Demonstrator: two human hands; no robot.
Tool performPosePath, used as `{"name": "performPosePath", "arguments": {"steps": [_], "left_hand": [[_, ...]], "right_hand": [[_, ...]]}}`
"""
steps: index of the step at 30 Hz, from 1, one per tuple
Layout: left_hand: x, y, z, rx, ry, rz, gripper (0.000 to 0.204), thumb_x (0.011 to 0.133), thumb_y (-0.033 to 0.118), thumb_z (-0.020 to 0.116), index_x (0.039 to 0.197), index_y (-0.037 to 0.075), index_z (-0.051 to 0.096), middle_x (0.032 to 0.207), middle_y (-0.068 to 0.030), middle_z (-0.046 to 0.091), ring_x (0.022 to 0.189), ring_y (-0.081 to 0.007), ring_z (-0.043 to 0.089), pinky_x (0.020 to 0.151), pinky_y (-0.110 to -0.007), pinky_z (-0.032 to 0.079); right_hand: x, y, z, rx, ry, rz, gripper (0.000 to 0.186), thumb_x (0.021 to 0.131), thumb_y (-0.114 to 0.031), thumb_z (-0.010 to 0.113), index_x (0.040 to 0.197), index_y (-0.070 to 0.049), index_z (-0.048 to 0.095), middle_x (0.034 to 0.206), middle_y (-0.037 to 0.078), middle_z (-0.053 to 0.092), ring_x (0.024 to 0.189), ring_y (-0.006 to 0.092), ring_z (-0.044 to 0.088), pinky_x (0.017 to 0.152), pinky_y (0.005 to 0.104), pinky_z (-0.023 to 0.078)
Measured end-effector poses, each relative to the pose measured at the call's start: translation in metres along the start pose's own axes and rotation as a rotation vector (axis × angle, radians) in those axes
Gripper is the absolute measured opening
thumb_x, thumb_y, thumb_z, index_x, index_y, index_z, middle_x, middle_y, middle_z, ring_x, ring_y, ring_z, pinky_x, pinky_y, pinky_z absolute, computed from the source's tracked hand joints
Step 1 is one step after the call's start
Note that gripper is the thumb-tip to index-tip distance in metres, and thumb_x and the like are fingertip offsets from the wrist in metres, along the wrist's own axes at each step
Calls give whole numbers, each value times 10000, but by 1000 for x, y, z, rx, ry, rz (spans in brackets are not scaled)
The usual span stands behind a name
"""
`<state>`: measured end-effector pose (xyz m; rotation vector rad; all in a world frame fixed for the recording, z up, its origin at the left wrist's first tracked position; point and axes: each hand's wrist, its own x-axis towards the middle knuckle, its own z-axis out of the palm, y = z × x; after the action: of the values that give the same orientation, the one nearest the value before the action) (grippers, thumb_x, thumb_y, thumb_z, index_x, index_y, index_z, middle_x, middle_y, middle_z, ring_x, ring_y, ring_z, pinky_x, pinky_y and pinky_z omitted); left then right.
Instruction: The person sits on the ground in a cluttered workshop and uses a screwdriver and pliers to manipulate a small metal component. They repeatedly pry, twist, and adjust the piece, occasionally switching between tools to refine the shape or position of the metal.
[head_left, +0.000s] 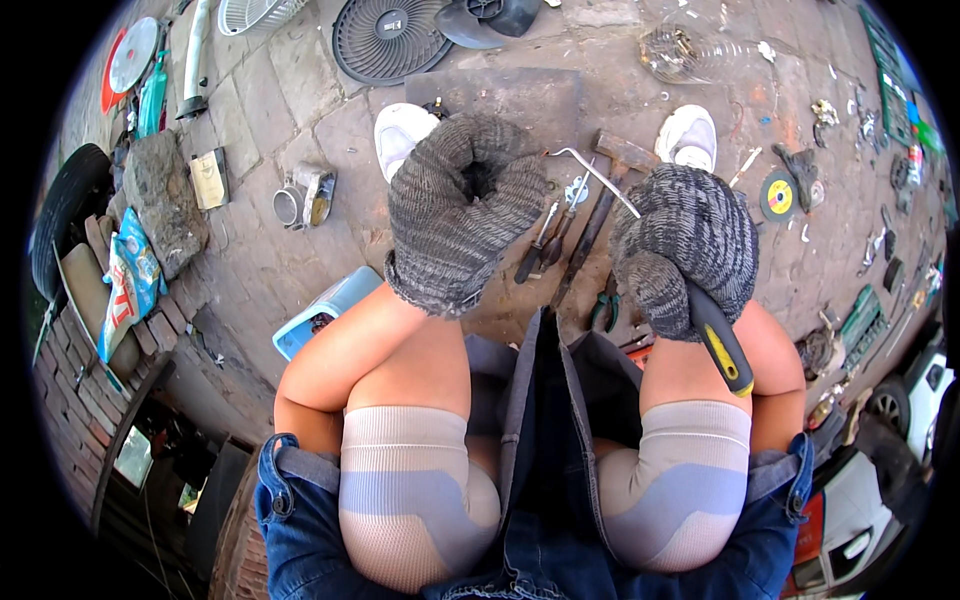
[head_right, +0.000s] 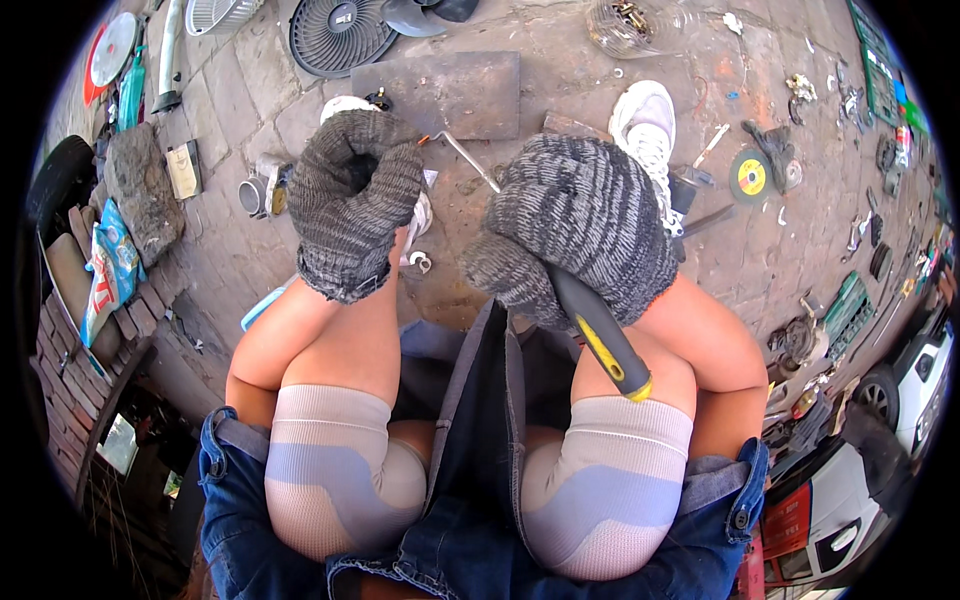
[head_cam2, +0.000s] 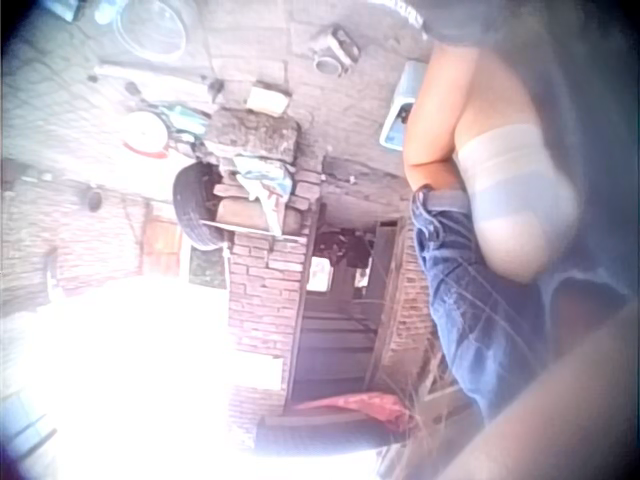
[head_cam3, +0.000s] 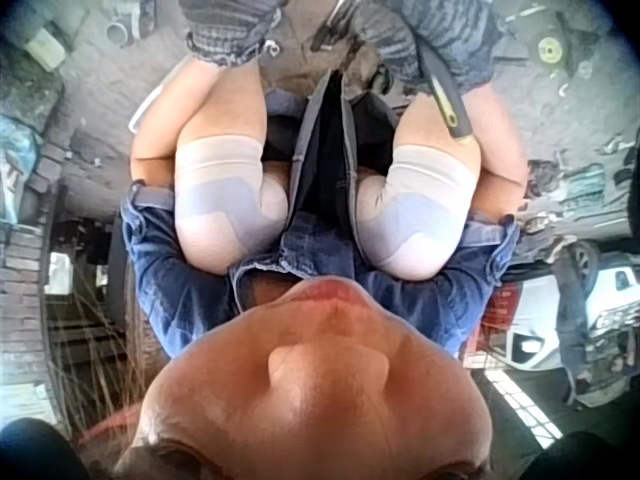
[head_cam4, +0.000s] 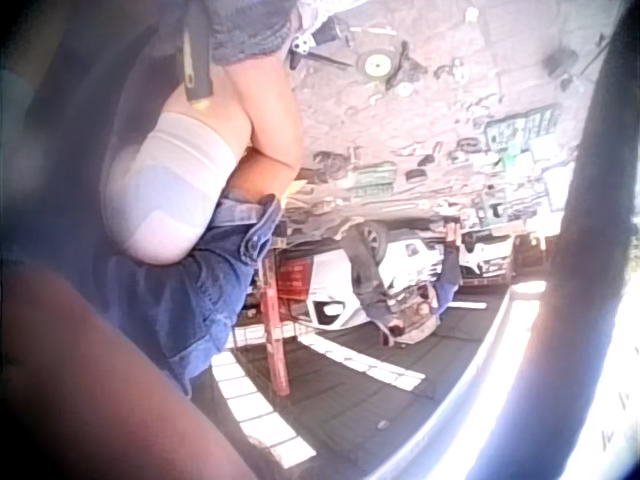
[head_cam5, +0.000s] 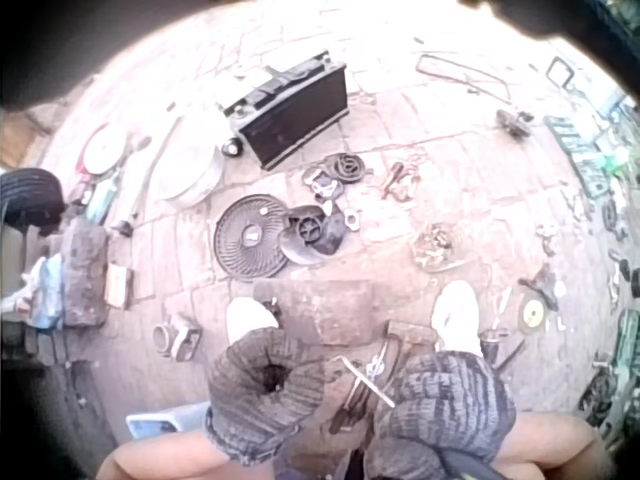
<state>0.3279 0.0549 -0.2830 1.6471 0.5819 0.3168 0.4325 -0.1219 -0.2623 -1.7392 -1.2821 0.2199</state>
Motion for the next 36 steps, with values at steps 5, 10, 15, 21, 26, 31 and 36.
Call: {"name": "performPosePath", "arguments": {"steps": [5, 10, 15, 21, 26, 31, 36], "left_hand": [[2, 6, 0, -73, -52, -69, 194, 706, 58, 667, 877, 21, 585, 710, -13, 592, 619, -54, 535, 556, -190, 445], [2, 5, 0, -54, -37, -66, 190, 709, 58, 664, 877, 19, 583, 713, -15, 593, 621, -55, 540, 560, -191, 450], [1, 5, 1, -55, -22, -53, 200, 705, 68, 672, 878, 19, 586, 714, -22, 598, 633, -60, 553, 569, -197, 463], [1, 5, -1, -48, -32, -55, 207, 703, 66, 676, 882, 16, 585, 734, -25, 601, 651, -69, 562, 589, -204, 472], [2, 1, 3, -85, -29, 5, 224, 701, 57, 678, 895, 12, 576, 760, -33, 603, 671, -74, 564, 596, -206, 474], [-2, -1, -1, -59, -14, -21, 233, 704, 56, 677, 906, 11, 570, 775, -31, 601, 683, -71, 561, 606, -205, 473], [0, 4, 1, -99, -55, -69, 233, 709, 49, 669, 917, 14, 569, 781, -22, 594, 690, -66, 554, 608, -205, 469]], "right_hand": [[0, -4, -5, -22, 14, 45, 140, 639, -136, 622, 758, -74, 584, 755, 106, 600, 713, 309, 575, 684, 388, 451], [-7, -1, -5, -38, -47, 44, 208, 628, -169, 625, 821, -98, 597, 815, 92, 597, 789, 308, 563, 747, 401, 431], [3, -4, -7, -32, -71, 33, 146, 643, -131, 632, 769, -73, 585, 750, 99, 603, 722, 310, 580, 704, 402, 446], [1, -3, -3, -40, 4, 24, 140, 644, -112, 639, 756, -55, 576, 714, 103, 602, 695, 310, 587, 685, 403, 457], [3, -6, -9, -5, -6, 29, 143, 634, -117, 646, 747, -65, 577, 713, 102, 601, 703, 306, 589, 685, 393, 456], [4, -1, -4, -126, -104, -27, 169, 588, -133, 640, 737, -86, 577, 740, 102, 602, 714, 312, 583, 657, 393, 452], [0, -1, -7, -179, -103, -35, 173, 563, -159, 637, 716, -99, 585, 774, 105, 599, 730, 306, 577, 643, 393, 447]]}}
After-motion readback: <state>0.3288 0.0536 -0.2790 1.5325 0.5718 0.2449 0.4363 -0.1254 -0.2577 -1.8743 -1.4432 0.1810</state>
